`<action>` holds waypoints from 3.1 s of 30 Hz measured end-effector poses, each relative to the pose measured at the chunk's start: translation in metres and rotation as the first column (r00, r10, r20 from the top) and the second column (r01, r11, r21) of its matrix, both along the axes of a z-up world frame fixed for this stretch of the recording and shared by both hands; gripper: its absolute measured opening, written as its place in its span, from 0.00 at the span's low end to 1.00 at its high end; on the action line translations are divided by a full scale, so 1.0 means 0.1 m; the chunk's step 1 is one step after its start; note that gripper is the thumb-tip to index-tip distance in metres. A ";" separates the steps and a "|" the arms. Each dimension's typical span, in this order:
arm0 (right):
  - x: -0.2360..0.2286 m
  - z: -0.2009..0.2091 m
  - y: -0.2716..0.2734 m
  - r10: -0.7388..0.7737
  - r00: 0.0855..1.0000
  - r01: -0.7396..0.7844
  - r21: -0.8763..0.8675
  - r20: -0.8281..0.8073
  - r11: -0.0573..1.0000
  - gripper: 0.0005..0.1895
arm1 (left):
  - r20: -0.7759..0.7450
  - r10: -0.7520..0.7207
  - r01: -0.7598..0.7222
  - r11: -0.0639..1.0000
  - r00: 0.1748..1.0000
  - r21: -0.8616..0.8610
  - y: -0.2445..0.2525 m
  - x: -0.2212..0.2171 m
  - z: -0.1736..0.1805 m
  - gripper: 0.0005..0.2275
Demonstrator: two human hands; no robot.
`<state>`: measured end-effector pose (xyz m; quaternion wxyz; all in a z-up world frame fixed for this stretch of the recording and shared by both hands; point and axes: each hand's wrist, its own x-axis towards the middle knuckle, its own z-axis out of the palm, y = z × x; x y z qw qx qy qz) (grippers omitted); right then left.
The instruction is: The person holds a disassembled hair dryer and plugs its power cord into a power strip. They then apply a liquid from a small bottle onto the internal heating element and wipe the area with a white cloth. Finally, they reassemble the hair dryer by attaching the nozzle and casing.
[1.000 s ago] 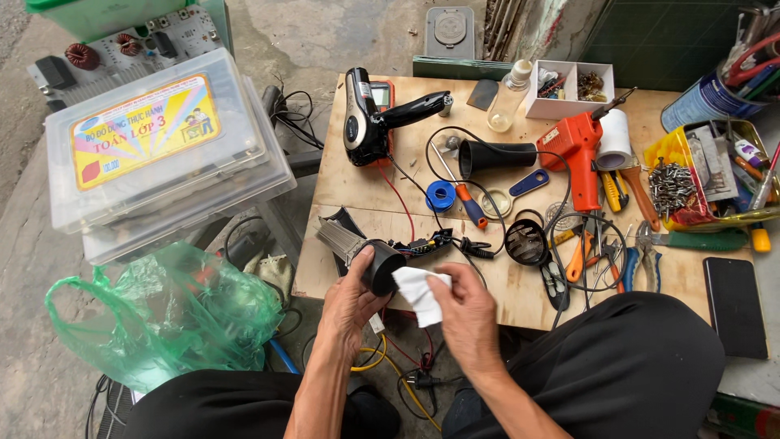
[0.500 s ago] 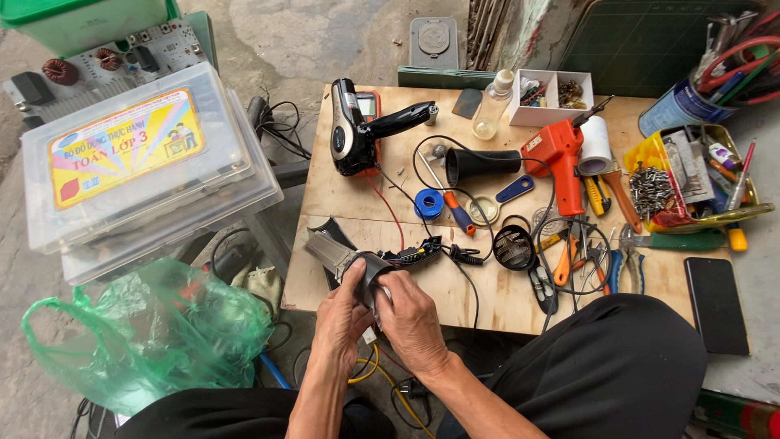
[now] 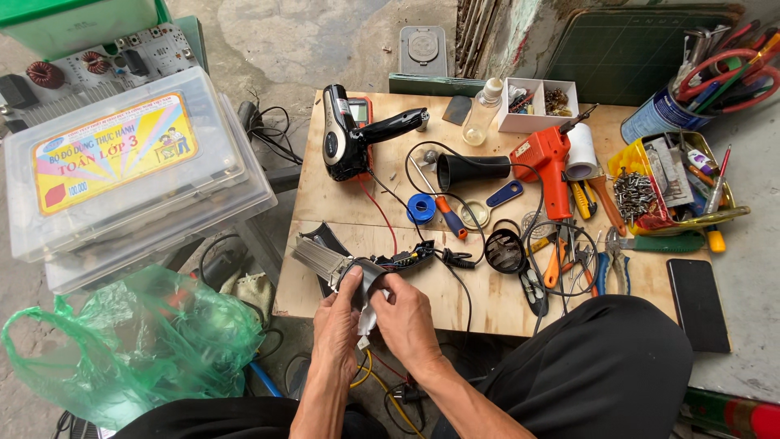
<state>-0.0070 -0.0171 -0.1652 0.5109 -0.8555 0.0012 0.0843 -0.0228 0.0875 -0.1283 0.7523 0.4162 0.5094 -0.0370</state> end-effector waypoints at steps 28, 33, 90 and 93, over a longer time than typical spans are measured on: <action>0.12 0.60 -0.07 0.083 0.856 -0.055 0.070 -0.509 0.996 0.10 | -0.002 0.065 -0.065 0.994 0.998 -0.086 -0.02 -0.02 0.17 0.27; 0.03 -0.30 -0.17 0.273 0.957 -0.227 -0.329 0.101 0.917 0.06 | -0.030 0.077 -0.079 0.994 0.997 -0.072 -0.02 0.00 0.11 0.25; 3.97 -0.11 -0.43 0.030 0.875 -0.428 -0.742 -0.484 0.516 0.44 | -0.115 0.214 -0.219 0.975 0.970 -0.036 -0.02 0.09 -0.88 0.31; 3.98 -0.17 -0.40 0.024 0.885 -0.403 -0.738 -0.466 0.541 0.33 | -0.097 0.204 -0.207 0.978 0.974 -0.019 0.01 0.12 -0.87 0.34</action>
